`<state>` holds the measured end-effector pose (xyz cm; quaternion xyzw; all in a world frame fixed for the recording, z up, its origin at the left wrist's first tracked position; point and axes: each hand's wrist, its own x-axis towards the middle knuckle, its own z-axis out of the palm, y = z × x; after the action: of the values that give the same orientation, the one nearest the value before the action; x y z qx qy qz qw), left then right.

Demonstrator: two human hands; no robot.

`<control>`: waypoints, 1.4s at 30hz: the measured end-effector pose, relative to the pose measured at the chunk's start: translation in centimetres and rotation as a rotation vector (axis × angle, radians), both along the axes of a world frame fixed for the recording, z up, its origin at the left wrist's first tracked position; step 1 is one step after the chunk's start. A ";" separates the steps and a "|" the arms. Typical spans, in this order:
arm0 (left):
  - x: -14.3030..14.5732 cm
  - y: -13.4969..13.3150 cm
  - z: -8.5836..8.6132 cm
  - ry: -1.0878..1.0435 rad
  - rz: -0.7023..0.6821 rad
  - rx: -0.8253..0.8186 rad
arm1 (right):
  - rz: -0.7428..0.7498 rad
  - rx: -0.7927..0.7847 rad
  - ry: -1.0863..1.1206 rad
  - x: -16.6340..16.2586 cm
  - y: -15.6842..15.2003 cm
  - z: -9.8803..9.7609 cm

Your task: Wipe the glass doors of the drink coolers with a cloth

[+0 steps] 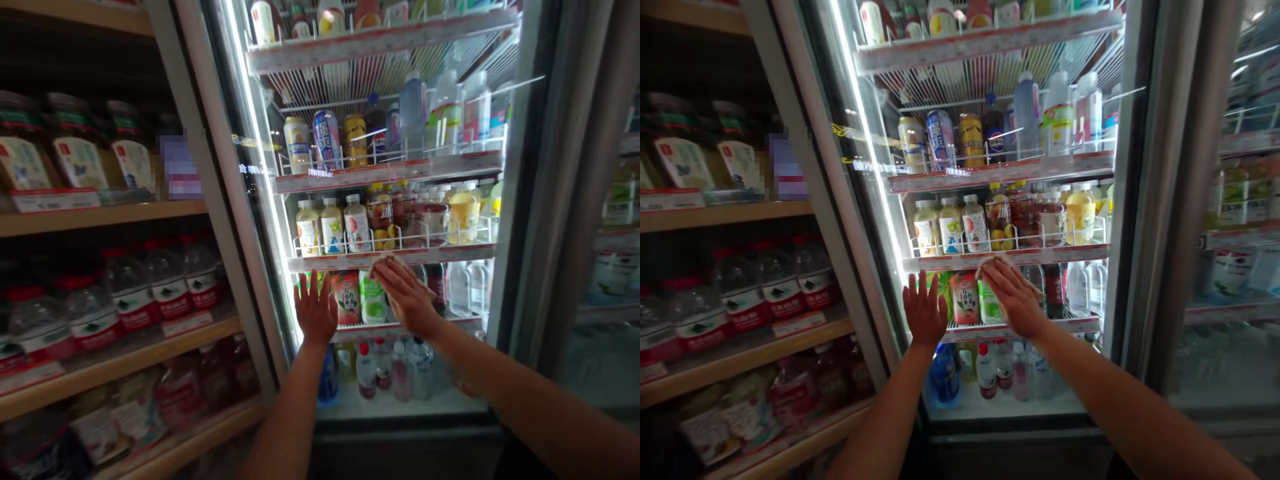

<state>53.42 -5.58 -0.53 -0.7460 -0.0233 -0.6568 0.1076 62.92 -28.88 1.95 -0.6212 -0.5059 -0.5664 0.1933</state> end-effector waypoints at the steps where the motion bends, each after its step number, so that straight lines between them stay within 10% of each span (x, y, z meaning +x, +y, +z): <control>1: 0.0 0.0 0.0 -0.003 0.000 0.004 | 0.007 -0.077 -0.008 -0.4 0.2 -0.3; 17: 0.4 0.2 -0.2 -0.041 -0.048 0.018 | -0.037 -0.414 -0.164 -0.4 -2.4 0.3; 42: 0.4 0.0 -0.2 -0.038 -0.069 0.005 | -0.088 -0.236 -0.050 -0.2 -4.3 -0.1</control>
<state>53.79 -5.60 -0.72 -0.7335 0.0021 -0.6742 0.0859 62.72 -33.22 1.88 -0.6469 -0.5460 -0.5262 0.0810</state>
